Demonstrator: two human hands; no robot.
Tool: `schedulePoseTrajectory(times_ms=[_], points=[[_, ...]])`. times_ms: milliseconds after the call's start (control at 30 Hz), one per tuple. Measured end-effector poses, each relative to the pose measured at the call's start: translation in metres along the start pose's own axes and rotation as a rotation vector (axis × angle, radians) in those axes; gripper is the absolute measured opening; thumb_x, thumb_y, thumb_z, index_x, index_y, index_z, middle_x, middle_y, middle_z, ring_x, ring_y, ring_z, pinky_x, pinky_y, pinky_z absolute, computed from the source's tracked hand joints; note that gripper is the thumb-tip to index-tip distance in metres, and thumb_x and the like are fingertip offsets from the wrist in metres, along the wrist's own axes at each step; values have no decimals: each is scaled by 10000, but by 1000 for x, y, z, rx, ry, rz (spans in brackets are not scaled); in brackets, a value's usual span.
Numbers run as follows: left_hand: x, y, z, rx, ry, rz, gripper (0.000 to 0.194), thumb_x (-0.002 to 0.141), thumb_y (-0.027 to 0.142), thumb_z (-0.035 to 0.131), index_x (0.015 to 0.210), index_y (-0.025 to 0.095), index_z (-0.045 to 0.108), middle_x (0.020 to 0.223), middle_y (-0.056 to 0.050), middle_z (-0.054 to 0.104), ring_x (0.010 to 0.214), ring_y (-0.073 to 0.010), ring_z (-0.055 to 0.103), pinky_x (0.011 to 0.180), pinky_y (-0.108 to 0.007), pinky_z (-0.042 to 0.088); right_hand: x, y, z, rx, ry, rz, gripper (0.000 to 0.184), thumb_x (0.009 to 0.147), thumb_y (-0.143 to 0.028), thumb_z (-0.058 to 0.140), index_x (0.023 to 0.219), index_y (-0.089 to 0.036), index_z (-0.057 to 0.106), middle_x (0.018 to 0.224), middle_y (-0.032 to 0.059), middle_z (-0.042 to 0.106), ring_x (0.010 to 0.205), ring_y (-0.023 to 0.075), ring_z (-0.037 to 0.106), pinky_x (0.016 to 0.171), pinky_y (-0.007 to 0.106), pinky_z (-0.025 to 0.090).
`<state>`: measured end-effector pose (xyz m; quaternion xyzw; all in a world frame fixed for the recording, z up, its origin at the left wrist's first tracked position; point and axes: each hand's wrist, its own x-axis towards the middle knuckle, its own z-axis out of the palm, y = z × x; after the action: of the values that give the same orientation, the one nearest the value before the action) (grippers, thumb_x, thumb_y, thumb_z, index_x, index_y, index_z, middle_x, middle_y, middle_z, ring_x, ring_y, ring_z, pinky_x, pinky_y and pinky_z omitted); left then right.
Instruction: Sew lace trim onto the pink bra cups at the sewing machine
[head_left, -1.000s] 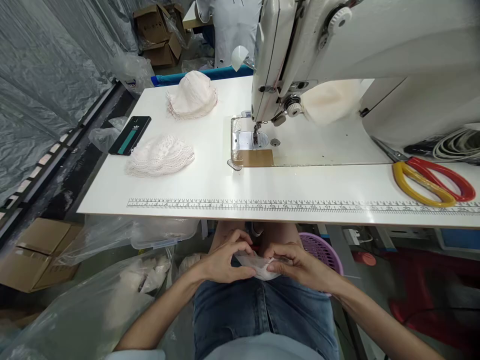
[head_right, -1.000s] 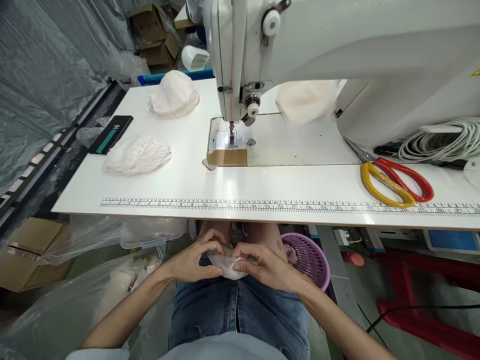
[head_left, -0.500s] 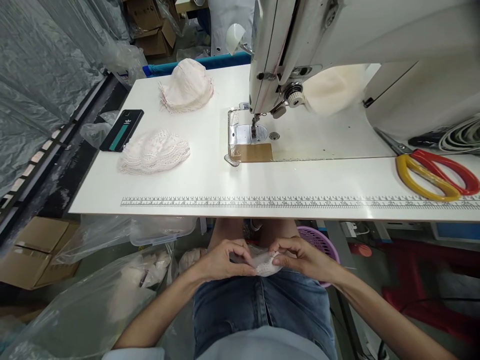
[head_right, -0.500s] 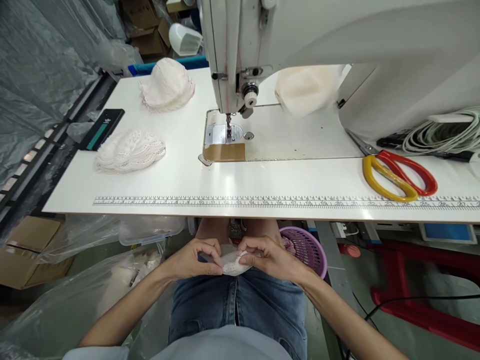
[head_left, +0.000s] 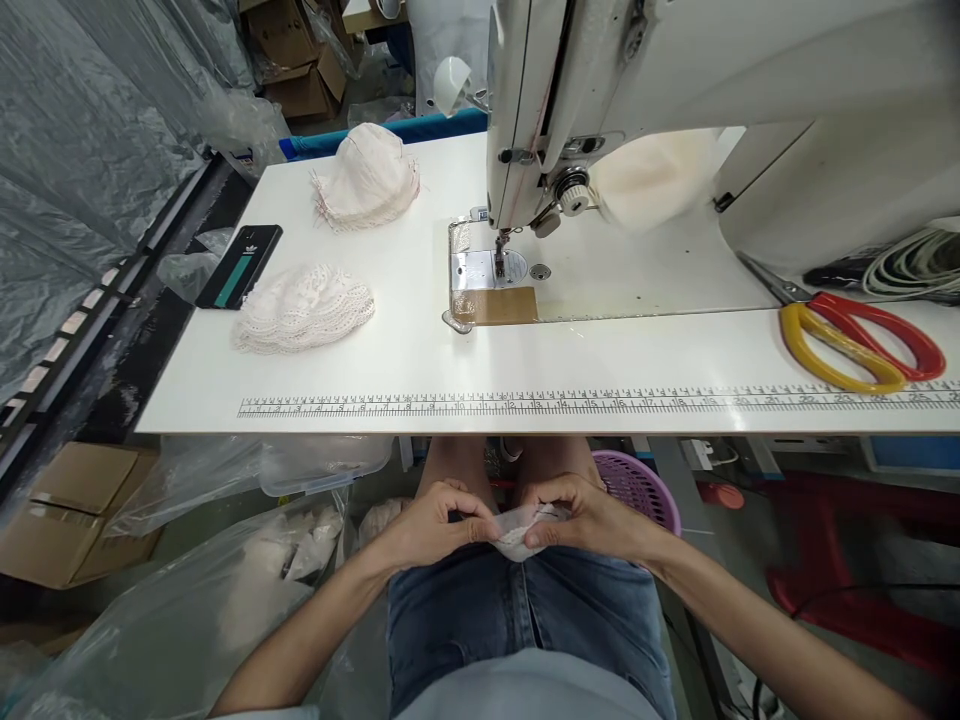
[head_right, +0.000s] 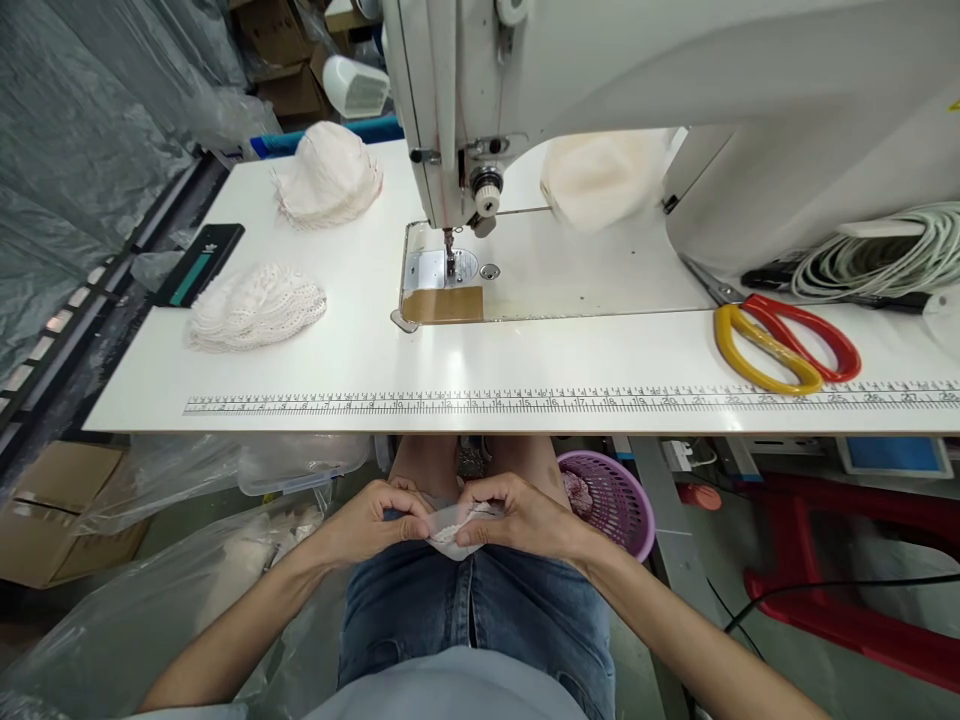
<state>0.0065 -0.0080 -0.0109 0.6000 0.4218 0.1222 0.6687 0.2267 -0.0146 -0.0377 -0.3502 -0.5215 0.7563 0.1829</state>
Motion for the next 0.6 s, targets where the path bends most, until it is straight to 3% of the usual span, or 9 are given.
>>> schedulePoseTrajectory(times_ms=[167,433,600], points=[[3,-3,1,-28,-71,14,218,653,322,762,771,143,719,693,-2,615,668,-117,525,629,-200,376,-2,-3,-3,5,3,22,210,741,-346,705,769,-150,636,706,-4,593,650,119,524,604,220,392],[6,-3,5,-81,-87,29,171,721,305,706,744,138,732,695,6,542,657,-91,501,608,-191,359,-1,-4,-2,22,-47,48,251,714,-371,730,786,-165,606,719,-26,552,668,109,499,600,208,371],[3,-5,1,-153,-95,-52,257,743,378,669,778,131,732,730,-22,641,676,-116,544,649,-204,405,1,-6,-3,55,-22,51,285,705,-400,731,734,-146,606,683,-23,532,629,100,480,571,208,362]])
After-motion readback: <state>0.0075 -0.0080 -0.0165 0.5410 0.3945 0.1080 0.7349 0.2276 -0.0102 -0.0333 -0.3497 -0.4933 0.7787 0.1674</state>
